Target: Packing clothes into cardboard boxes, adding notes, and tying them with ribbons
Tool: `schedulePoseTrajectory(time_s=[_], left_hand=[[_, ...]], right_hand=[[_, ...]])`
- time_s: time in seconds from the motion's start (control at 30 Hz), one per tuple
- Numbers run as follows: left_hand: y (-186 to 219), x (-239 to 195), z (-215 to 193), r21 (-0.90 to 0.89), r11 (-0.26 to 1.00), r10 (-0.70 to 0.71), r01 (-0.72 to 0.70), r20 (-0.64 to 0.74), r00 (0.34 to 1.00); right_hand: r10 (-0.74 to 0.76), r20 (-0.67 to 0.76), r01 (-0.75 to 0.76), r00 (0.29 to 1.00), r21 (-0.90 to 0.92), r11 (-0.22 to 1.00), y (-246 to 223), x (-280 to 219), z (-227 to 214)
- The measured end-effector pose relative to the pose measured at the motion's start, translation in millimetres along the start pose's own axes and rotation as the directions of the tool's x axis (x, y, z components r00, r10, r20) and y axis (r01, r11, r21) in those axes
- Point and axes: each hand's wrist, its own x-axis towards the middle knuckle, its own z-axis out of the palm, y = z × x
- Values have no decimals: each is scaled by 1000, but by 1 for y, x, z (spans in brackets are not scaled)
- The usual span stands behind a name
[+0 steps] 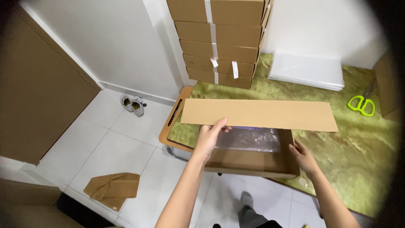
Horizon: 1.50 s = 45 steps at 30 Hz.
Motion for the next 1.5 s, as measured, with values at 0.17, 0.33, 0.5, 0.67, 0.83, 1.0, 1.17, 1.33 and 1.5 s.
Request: schedulePoseTrajectory(time_s=[0.17, 0.33, 0.5, 0.67, 0.83, 1.0, 1.17, 1.33, 1.5], left_hand=[[70, 72, 27, -11, 991, 129, -130, -64, 989], [110, 146, 52, -62, 991, 98, -116, -245, 965], [127, 203, 64, 104, 994, 41, -24, -168, 985], [84, 214, 45, 206, 978, 0, 20, -98, 995], [4, 159, 3, 327, 917, -192, 230, -143, 971], [-198, 140, -84, 695, 658, -212, 291, -200, 957], [-175, 82, -75, 850, 370, -355, 375, -244, 902], [-169, 76, -63, 969, 72, -341, 237, -200, 918], [-202, 89, -75, 973, -203, -240, 112, -160, 958]], right_hand=[[-149, 60, 160, 987, -325, 932, 63, 146, -2], [-121, 87, 149, 989, -571, 807, 44, 140, 22], [-7, 48, 33, 999, -563, 826, 14, 127, 27], [-82, 61, 102, 995, -590, 801, 21, 135, 28], [-559, 115, 526, 821, -532, 664, 4, 115, 39], [-232, 275, 353, 933, -575, 738, -50, 98, 73], [160, 374, 282, 914, -866, 412, 16, 115, 89], [130, 360, 320, 924, -913, 252, 29, 119, 97], [2, 449, 446, 894, -888, 108, 38, 107, 97]])
